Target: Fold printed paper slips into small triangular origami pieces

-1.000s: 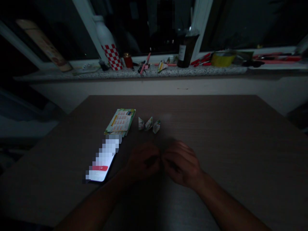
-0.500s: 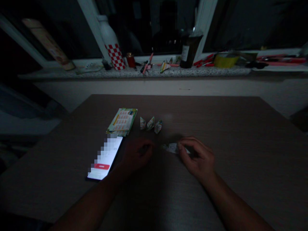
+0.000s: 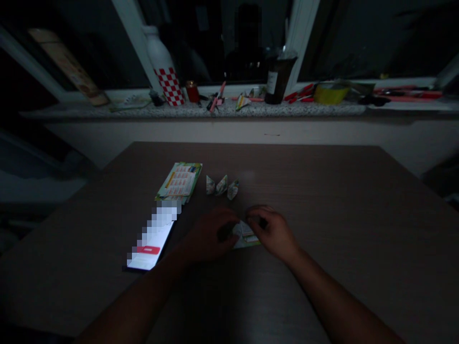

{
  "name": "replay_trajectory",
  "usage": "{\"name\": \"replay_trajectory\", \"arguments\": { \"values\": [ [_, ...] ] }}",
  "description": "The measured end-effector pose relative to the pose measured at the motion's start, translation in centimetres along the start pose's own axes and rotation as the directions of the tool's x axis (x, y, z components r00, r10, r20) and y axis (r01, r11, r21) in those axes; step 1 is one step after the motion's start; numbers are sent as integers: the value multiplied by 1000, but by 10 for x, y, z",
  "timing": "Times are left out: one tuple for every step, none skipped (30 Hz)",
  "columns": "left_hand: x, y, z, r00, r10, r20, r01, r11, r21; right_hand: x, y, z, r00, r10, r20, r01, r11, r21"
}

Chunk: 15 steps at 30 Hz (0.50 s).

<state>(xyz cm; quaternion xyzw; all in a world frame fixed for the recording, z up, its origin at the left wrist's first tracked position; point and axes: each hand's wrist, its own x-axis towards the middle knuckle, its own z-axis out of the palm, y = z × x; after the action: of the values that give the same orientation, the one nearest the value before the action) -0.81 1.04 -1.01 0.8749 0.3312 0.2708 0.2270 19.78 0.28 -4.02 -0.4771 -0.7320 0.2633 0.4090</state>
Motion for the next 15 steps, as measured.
{"name": "replay_trajectory", "arguments": {
  "values": [
    [0,0,-1,999,11,40,-11,1000,1,1,-1,-2,999,-12,33,12,1000,8],
    [1,0,-2,997,22,76,-23,1000,7,3,-1,-5,996,-33,81,32,999,11],
    [1,0,-3,993,34,110,-36,999,17,3,-2,-8,989,-62,136,61,998,11],
    [1,0,-4,990,41,138,-46,999,30,3,-3,-11,977,-95,193,95,995,6],
    [2,0,-5,986,45,162,-53,997,49,2,-4,-14,960,-130,249,135,991,-3],
    [2,0,-5,982,44,185,-58,996,71,1,-4,-16,940,-159,302,173,985,-20],
    [2,0,-5,978,37,206,-58,994,95,-1,-5,-19,924,-181,338,209,977,-46],
    [3,0,-5,974,29,227,-56,992,117,-3,-5,-20,909,-203,363,247,966,-78],
    [3,0,-5,968,19,250,-54,990,134,-6,-4,-21,902,-212,377,273,955,-117],
    [3,-1,-6,962,10,271,-52,988,145,-8,-4,-22,896,-222,384,296,944,-146],
    [3,-1,-6,958,5,287,-49,988,149,-10,-3,-22,894,-228,387,312,935,-171],
    [4,-1,-6,955,0,296,-46,988,148,-12,-2,-22,893,-230,386,320,929,-187],
    [4,-2,-6,955,-2,297,-43,989,144,-13,-1,-22,893,-229,387,322,926,-198],
    [4,-2,-7,956,-4,292,-38,990,138,-13,0,-22,894,-224,388,320,925,-203],
    [4,-3,-7,958,-5,287,-34,991,132,-13,0,-23,893,-221,391,318,926,-204]
  ]
}}
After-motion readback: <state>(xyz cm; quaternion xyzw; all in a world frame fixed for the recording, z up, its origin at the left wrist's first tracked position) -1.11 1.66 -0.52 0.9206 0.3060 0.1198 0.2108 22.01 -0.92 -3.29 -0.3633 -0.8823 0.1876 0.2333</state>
